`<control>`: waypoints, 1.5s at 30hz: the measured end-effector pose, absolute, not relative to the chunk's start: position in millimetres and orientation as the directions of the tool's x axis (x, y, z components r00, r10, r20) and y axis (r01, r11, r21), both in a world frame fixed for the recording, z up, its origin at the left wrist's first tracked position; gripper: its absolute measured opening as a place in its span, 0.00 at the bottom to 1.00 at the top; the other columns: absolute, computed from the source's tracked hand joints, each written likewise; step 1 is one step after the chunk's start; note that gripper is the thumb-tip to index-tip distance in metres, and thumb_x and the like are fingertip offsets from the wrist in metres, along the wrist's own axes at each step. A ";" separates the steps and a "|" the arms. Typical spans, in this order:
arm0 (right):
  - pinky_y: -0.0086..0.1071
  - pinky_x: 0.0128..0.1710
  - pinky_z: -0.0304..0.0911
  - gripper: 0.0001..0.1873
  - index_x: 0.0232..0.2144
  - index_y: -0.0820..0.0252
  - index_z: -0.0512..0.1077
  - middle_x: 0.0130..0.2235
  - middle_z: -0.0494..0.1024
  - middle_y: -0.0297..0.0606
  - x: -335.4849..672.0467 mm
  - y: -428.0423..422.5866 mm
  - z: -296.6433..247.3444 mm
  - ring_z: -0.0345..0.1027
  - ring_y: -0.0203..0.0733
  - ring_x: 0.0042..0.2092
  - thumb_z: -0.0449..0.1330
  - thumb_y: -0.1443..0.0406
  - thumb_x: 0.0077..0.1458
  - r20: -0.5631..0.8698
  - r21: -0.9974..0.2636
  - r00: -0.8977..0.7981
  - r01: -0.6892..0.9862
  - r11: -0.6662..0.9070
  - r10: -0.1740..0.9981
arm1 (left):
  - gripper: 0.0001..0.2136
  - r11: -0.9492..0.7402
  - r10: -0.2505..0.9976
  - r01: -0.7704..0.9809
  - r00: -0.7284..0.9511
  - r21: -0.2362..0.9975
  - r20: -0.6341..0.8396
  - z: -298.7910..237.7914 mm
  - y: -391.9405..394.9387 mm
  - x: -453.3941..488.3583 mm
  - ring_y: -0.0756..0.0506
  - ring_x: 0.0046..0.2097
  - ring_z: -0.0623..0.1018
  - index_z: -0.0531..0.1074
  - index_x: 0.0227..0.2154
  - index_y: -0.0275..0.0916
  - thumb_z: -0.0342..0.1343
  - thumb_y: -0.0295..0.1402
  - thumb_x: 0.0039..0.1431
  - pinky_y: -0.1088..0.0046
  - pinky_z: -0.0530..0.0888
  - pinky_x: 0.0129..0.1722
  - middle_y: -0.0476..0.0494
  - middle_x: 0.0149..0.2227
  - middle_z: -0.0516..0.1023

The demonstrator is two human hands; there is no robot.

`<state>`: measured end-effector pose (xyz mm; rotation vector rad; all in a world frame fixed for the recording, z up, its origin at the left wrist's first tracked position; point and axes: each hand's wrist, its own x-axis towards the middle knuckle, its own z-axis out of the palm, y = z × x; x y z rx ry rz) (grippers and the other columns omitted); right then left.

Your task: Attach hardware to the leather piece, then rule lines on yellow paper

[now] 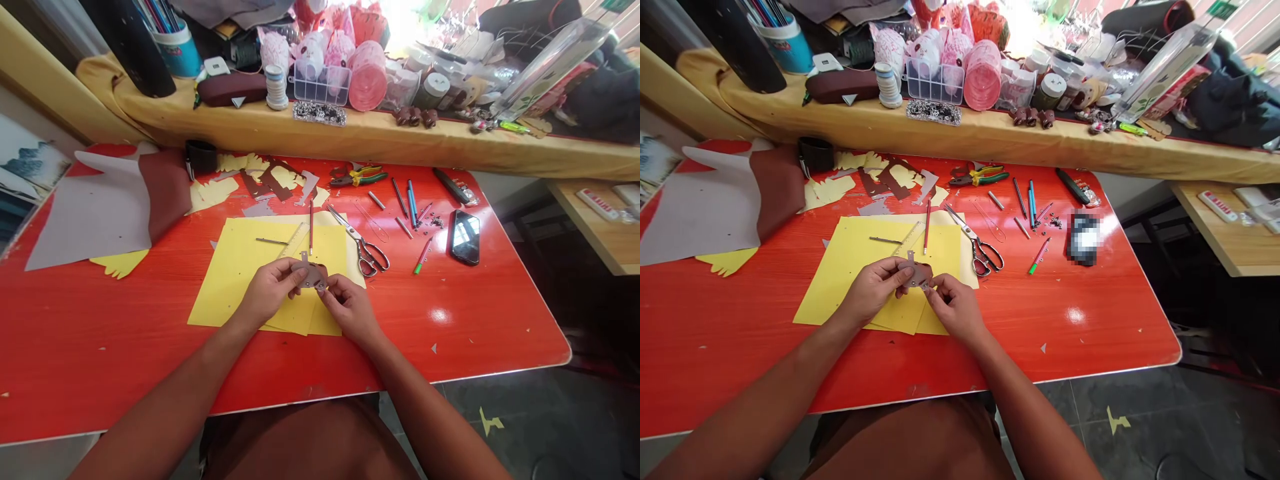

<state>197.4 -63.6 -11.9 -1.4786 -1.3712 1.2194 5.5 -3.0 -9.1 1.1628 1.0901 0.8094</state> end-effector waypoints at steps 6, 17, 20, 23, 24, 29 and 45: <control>0.29 0.20 0.48 0.18 0.38 0.56 0.72 0.19 0.60 0.22 198.3 -60.5 -12.9 0.52 0.34 0.19 0.62 0.48 0.63 -0.214 -0.976 0.034 0.042 -0.215 0.976 | 0.16 0.205 0.874 0.156 0.416 0.966 -0.252 -7.5 -1.9 1.1 0.48 0.29 0.74 0.79 0.38 0.39 0.64 0.47 0.60 0.72 0.71 0.31 0.48 0.31 0.78; 0.30 0.21 0.51 0.22 0.39 0.58 0.76 0.21 0.71 0.29 200.5 -58.7 -10.5 0.59 0.35 0.20 0.65 0.45 0.61 -0.231 -0.971 -0.012 -0.062 -0.231 0.973 | 0.13 0.178 0.747 0.145 0.623 0.973 -0.230 8.9 -4.5 1.2 0.43 0.38 0.78 0.79 0.35 0.41 0.60 0.46 0.65 0.66 0.74 0.42 0.43 0.36 0.82; 0.30 0.22 0.49 0.22 0.37 0.58 0.77 0.20 0.67 0.28 201.4 -58.6 -12.2 0.56 0.34 0.21 0.66 0.45 0.60 -0.209 -0.978 -0.034 -0.025 -0.209 0.977 | 0.16 0.265 0.696 0.066 0.678 0.962 -0.238 10.5 -5.0 1.9 0.44 0.36 0.76 0.78 0.33 0.40 0.60 0.48 0.67 0.65 0.73 0.43 0.44 0.32 0.80; 0.29 0.22 0.48 0.22 0.40 0.59 0.78 0.20 0.61 0.25 203.6 -57.3 -10.2 0.53 0.33 0.22 0.67 0.46 0.60 -0.199 -0.980 -0.056 0.003 -0.199 0.978 | 0.16 0.450 0.642 -0.089 0.723 0.889 -0.253 6.7 -8.9 4.0 0.46 0.32 0.73 0.75 0.30 0.39 0.63 0.47 0.64 0.66 0.71 0.40 0.45 0.29 0.74; 0.29 0.22 0.49 0.22 0.41 0.59 0.78 0.20 0.61 0.24 204.5 -56.8 -8.6 0.53 0.33 0.22 0.67 0.46 0.60 -0.203 -0.979 -0.071 -0.001 -0.203 0.977 | 0.16 0.510 0.633 -0.128 0.725 0.850 -0.270 4.6 -10.5 4.5 0.47 0.31 0.71 0.75 0.29 0.39 0.66 0.46 0.62 0.67 0.70 0.37 0.46 0.28 0.72; 0.28 0.20 0.54 0.23 0.48 0.58 0.78 0.23 0.65 0.24 207.6 -55.9 3.2 0.57 0.31 0.21 0.68 0.48 0.61 -0.221 -0.969 -0.185 -0.071 -0.237 0.958 | 0.13 0.717 0.524 -0.150 0.760 0.681 -0.385 -1.8 -16.2 2.6 0.48 0.30 0.69 0.74 0.29 0.38 0.70 0.40 0.57 0.68 0.68 0.33 0.47 0.27 0.69; 0.27 0.18 0.47 0.22 0.32 0.57 0.70 0.20 0.72 0.26 210.5 -48.4 15.5 0.52 0.29 0.18 0.69 0.46 0.58 -0.296 -0.921 -0.298 -0.163 -0.353 0.908 | 0.06 0.489 0.587 -0.005 0.742 0.872 -0.324 3.7 -7.2 -6.5 0.42 0.41 0.80 0.79 0.35 0.39 0.65 0.34 0.56 0.63 0.76 0.46 0.41 0.38 0.81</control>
